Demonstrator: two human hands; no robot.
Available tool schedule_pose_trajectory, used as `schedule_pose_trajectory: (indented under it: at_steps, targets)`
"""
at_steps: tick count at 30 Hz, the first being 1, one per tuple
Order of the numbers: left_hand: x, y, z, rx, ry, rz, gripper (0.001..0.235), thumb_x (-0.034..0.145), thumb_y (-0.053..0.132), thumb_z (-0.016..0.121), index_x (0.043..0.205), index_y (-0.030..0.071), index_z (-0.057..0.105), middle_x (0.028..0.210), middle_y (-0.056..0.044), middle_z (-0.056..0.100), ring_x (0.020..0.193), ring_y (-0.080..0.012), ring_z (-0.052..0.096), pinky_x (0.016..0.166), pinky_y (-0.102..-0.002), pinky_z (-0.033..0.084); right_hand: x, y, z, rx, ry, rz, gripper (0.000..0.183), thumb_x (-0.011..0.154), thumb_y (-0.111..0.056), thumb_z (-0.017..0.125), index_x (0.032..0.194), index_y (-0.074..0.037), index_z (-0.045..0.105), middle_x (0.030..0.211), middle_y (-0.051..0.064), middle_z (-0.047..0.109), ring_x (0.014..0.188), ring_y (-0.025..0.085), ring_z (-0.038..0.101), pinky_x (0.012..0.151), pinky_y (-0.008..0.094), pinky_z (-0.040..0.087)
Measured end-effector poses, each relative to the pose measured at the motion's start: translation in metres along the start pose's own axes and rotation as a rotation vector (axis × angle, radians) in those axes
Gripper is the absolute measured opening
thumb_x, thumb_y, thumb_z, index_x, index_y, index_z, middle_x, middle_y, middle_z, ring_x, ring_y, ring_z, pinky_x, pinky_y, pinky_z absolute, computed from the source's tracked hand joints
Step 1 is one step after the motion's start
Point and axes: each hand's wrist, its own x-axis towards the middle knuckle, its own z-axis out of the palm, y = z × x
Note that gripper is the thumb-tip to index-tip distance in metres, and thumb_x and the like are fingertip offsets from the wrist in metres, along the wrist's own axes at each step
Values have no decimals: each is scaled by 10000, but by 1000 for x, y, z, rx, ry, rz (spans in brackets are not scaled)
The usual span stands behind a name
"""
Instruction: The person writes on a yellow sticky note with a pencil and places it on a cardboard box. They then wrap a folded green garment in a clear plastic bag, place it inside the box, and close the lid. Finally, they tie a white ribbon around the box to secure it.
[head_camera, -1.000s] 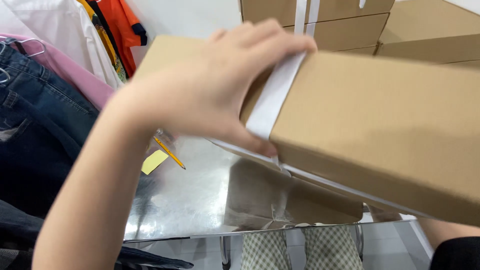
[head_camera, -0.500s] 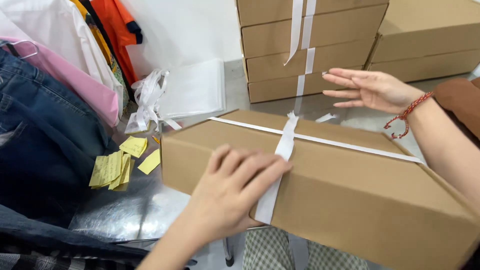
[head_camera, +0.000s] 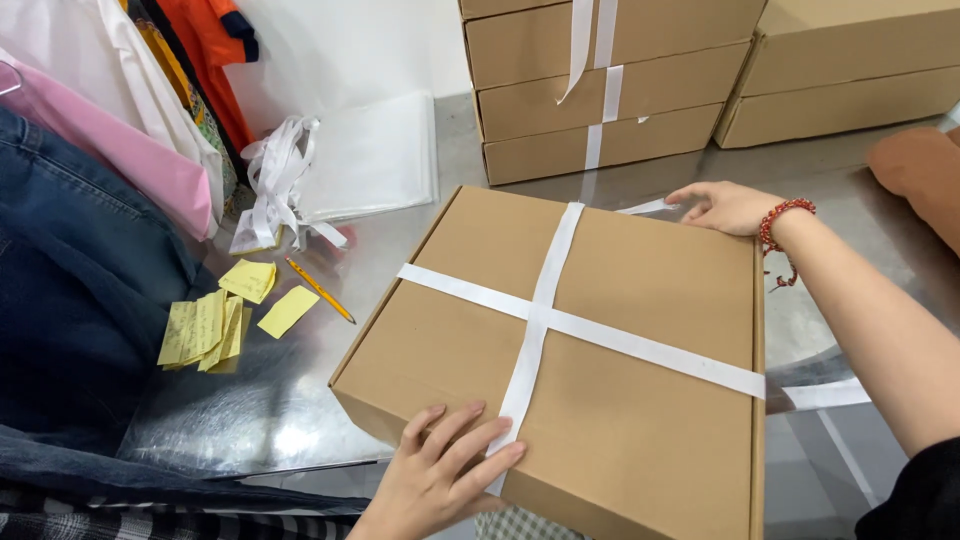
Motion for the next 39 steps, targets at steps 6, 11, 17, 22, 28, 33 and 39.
schedule_pose_trajectory:
  at_steps: [6, 11, 17, 22, 28, 33, 39]
  targets:
    - [45, 0, -28, -343, -137, -112, 741, 1136, 640, 237, 1464, 93, 616, 1529, -63, 631, 1369, -308, 618, 1074, -489, 431, 78, 35, -1, -132, -59, -163, 693, 969, -238, 640, 1638, -301, 473, 1095, 77, 760, 768, 200, 621, 679, 339, 491]
    - [65, -5, -6, -355, -174, -160, 546, 1127, 505, 509, 1425, 73, 659, 1517, -37, 648, 1419, -326, 555, 1079, -508, 439, 140, 56, 6, -97, 56, -385, 508, 911, -394, 761, 1383, -208, 735, 922, 156, 830, 716, 219, 755, 653, 343, 593]
    - [85, -10, 14, -485, -210, -182, 493, 1090, 375, 635, 1433, 22, 650, 1525, -76, 637, 1446, -347, 522, 1118, -538, 412, 143, 47, 15, -137, 166, -284, 277, 808, -416, 893, 1016, -252, 813, 1262, 3, 521, 1117, 121, 589, 1067, 305, 461]
    - [100, -13, 20, -439, -187, -186, 373, 1065, 230, 665, 1380, 30, 674, 1489, -71, 671, 1475, -336, 508, 1163, -569, 369, 146, 37, 12, -217, 133, -331, 209, 831, -382, 901, 815, -212, 779, 1001, -41, 680, 796, 123, 614, 751, 297, 477]
    - [108, -20, 21, -395, -193, -245, 407, 1046, 181, 682, 1431, 54, 642, 1496, -8, 656, 1460, -347, 500, 1091, -546, 414, 79, -18, -8, -23, -20, -175, 241, 911, -207, 830, 1133, -118, 861, 922, 83, 870, 856, 151, 738, 920, 275, 517]
    - [117, -36, 29, -369, -249, -179, 440, 1041, 220, 664, 1449, 63, 611, 1555, -78, 594, 1490, -352, 463, 1157, -592, 347, 86, -29, -33, -142, 130, -156, 180, 849, -290, 929, 921, -125, 919, 699, 49, 785, 634, 119, 594, 692, 282, 425]
    - [129, -32, 72, -479, -295, -231, 475, 1091, 299, 542, 1504, 64, 550, 1639, -131, 486, 1518, -396, 411, 1182, -630, 286, 18, -95, -16, 124, 241, -129, 178, 995, -112, 765, 1071, 48, 779, 993, 172, 830, 876, 219, 792, 793, 333, 653]
